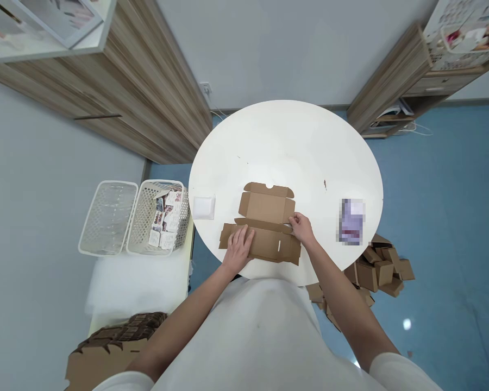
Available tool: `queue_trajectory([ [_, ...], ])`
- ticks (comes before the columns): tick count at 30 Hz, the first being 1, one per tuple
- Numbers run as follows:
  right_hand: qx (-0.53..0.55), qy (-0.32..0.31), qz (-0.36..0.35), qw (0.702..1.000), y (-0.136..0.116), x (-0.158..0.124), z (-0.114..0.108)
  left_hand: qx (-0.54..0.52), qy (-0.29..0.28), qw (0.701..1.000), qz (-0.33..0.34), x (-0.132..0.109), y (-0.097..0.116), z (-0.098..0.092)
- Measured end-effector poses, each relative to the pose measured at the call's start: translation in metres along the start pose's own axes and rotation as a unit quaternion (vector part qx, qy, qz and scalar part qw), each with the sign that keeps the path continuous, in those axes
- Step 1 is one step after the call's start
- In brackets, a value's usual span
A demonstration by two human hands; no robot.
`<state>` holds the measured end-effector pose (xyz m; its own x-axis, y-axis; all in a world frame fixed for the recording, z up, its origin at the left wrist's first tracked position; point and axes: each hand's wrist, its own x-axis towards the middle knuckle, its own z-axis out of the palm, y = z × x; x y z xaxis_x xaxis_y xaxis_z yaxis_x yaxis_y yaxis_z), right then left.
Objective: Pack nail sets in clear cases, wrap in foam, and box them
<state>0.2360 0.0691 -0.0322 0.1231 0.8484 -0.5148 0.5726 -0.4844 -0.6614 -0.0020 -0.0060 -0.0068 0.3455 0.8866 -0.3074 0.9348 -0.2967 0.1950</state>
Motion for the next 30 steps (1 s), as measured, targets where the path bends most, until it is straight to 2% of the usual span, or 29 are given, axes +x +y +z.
queue_trajectory([
  [4, -0.035, -0.017, -0.018, 0.999, 0.003, -0.019, 0.001, 0.033, 0.012, 0.999, 0.019, -0.002, 0.000, -0.002],
  [9, -0.107, -0.003, -0.015, 0.994, 0.002, -0.064, 0.011, 0.063, -0.004, 0.994, 0.084, -0.009, -0.003, -0.001],
  [12, -0.123, 0.037, -0.012, 0.992, 0.004, -0.097, 0.023, 0.072, -0.020, 0.990, 0.121, -0.015, -0.006, 0.005],
  [14, -0.202, 0.118, -0.032, 0.972, 0.006, -0.118, 0.036, 0.075, -0.020, 0.988, 0.133, -0.017, -0.006, 0.008],
  [15, -0.240, 0.133, -0.058, 0.960, 0.008, -0.126, 0.043, 0.077, -0.019, 0.988, 0.136, -0.018, -0.006, 0.009],
  [16, -0.275, 0.122, -0.086, 0.950, 0.009, -0.133, 0.051, 0.079, -0.019, 0.987, 0.139, -0.018, -0.006, 0.009],
  [18, -0.334, 0.051, -0.147, 0.930, 0.010, -0.141, 0.065, 0.082, -0.020, 0.985, 0.150, -0.019, -0.004, 0.009],
  [21, -0.386, -0.026, -0.165, 0.907, 0.010, -0.142, 0.079, 0.084, -0.008, 0.983, 0.164, -0.025, -0.004, 0.007],
  [23, -0.393, -0.026, -0.149, 0.907, 0.010, -0.140, 0.084, 0.071, 0.019, 0.988, 0.136, -0.033, -0.011, 0.007],
  [24, -0.392, -0.021, -0.142, 0.909, 0.010, -0.140, 0.085, 0.056, 0.037, 0.993, 0.101, -0.038, -0.017, 0.009],
  [26, -0.387, -0.012, -0.137, 0.912, 0.011, -0.140, 0.087, 0.004, 0.069, 0.998, -0.008, -0.049, -0.034, 0.015],
  [28, -0.381, -0.008, -0.136, 0.915, 0.013, -0.142, 0.090, -0.075, 0.079, 0.986, -0.123, -0.060, -0.054, 0.022],
  [29, -0.378, -0.006, -0.135, 0.916, 0.014, -0.144, 0.092, -0.115, 0.075, 0.979, -0.149, -0.065, -0.063, 0.026],
  [30, -0.374, -0.003, -0.134, 0.918, 0.015, -0.145, 0.093, -0.147, 0.074, 0.976, -0.142, -0.068, -0.070, 0.029],
])
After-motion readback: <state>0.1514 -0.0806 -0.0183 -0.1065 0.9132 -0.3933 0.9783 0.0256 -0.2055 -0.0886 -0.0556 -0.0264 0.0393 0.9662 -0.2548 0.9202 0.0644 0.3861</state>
